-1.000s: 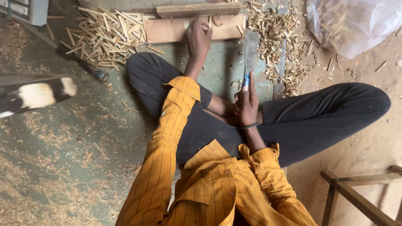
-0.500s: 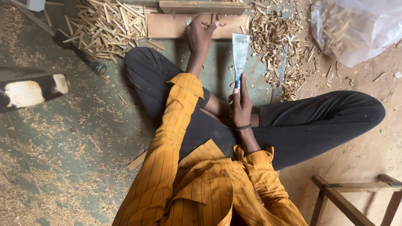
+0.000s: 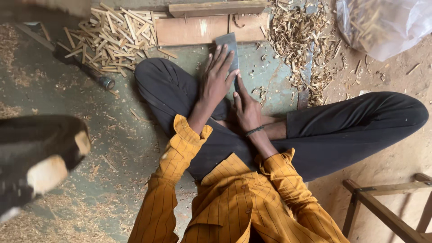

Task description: The person sits cross-legged on the floor and uses a wide chisel to shave thin slivers off small wood pieces, holding each piece against a wooden block and pushing the blade to produce shavings, working through pieces one at a time.

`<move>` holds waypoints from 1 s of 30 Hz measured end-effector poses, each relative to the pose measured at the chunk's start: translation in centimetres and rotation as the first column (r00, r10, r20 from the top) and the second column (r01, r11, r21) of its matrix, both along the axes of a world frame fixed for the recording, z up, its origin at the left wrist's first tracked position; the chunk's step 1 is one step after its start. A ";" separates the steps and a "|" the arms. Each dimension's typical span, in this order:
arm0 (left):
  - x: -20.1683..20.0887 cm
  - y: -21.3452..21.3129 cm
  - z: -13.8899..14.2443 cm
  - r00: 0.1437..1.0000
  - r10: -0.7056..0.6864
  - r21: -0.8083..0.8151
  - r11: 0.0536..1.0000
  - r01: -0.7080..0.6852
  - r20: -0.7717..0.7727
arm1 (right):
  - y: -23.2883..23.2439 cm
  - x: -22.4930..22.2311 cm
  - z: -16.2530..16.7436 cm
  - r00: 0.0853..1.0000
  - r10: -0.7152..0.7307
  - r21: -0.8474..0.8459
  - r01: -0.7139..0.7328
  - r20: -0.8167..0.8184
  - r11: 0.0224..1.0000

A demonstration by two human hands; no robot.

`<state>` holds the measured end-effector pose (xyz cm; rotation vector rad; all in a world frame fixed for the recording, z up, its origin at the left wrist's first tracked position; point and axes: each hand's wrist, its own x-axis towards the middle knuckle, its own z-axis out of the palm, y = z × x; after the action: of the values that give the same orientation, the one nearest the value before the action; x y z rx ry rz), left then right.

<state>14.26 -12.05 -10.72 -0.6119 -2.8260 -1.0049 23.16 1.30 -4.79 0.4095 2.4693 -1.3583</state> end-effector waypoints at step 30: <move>-10.2 2.4 -3.3 0.967 0.248 0.374 0.903 -0.213 -0.048 | 5.7 4.0 -0.6 0.941 -0.337 -0.441 0.286 -0.040 0.851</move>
<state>4.09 -9.61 -14.05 -0.2668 -2.4564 -1.3639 27.20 6.98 -5.42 0.6600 2.1538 -2.0569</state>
